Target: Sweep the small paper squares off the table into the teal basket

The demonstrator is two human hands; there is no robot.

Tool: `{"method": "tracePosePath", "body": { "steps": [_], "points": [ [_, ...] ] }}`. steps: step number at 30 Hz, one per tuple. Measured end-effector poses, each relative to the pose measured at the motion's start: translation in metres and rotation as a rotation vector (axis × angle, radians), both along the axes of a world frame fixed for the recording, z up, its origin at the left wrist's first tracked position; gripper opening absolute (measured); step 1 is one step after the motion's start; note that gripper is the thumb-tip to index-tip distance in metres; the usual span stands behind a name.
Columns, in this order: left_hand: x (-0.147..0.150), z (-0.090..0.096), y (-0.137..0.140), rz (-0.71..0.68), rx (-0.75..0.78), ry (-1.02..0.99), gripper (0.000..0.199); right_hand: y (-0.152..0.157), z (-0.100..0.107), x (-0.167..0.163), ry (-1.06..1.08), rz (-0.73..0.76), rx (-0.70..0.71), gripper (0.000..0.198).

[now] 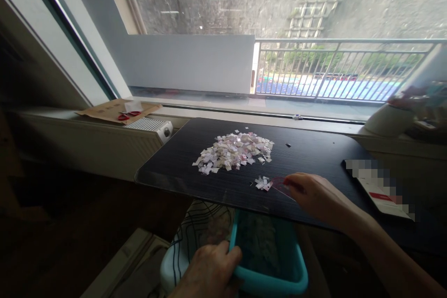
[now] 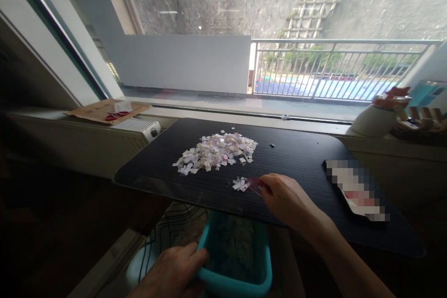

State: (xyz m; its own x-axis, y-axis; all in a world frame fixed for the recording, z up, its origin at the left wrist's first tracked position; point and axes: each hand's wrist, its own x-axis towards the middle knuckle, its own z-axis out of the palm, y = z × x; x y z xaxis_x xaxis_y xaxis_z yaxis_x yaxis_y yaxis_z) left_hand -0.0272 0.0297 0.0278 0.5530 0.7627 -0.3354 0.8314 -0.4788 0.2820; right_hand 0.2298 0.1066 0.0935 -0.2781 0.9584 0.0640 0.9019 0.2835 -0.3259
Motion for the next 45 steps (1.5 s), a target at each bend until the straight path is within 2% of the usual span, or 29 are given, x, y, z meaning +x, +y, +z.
{"method": "tracePosePath", "body": {
  "steps": [8,12,17,24,27,34,40,45],
  "points": [
    [0.002,0.003,0.001,0.009,-0.011,0.021,0.017,-0.002,-0.001,-0.001,-0.019,-0.024,0.028,0.025],
    [0.001,0.002,0.001,0.013,-0.008,0.024,0.018,-0.004,0.001,-0.007,0.021,0.024,0.01,0.023],
    [0.001,0.002,0.0,0.009,-0.015,0.011,0.017,-0.011,0.005,-0.007,-0.064,0.0,-0.017,0.022],
    [0.002,0.002,0.0,0.018,-0.007,0.024,0.017,-0.008,0.006,-0.015,-0.015,0.023,0.019,0.023],
    [0.001,0.001,0.0,0.015,-0.013,0.02,0.017,-0.01,0.006,-0.014,-0.047,0.034,-0.017,0.022],
    [0.006,0.004,0.001,-0.007,-0.003,0.025,0.016,-0.014,0.008,-0.01,-0.031,0.035,0.006,0.023],
    [0.007,0.008,0.001,-0.013,-0.004,0.037,0.014,-0.008,0.002,-0.007,-0.082,-0.061,0.035,0.023],
    [0.008,0.009,0.002,-0.013,-0.009,0.027,0.016,-0.003,0.004,-0.019,0.003,0.025,0.04,0.025]
  ]
}}
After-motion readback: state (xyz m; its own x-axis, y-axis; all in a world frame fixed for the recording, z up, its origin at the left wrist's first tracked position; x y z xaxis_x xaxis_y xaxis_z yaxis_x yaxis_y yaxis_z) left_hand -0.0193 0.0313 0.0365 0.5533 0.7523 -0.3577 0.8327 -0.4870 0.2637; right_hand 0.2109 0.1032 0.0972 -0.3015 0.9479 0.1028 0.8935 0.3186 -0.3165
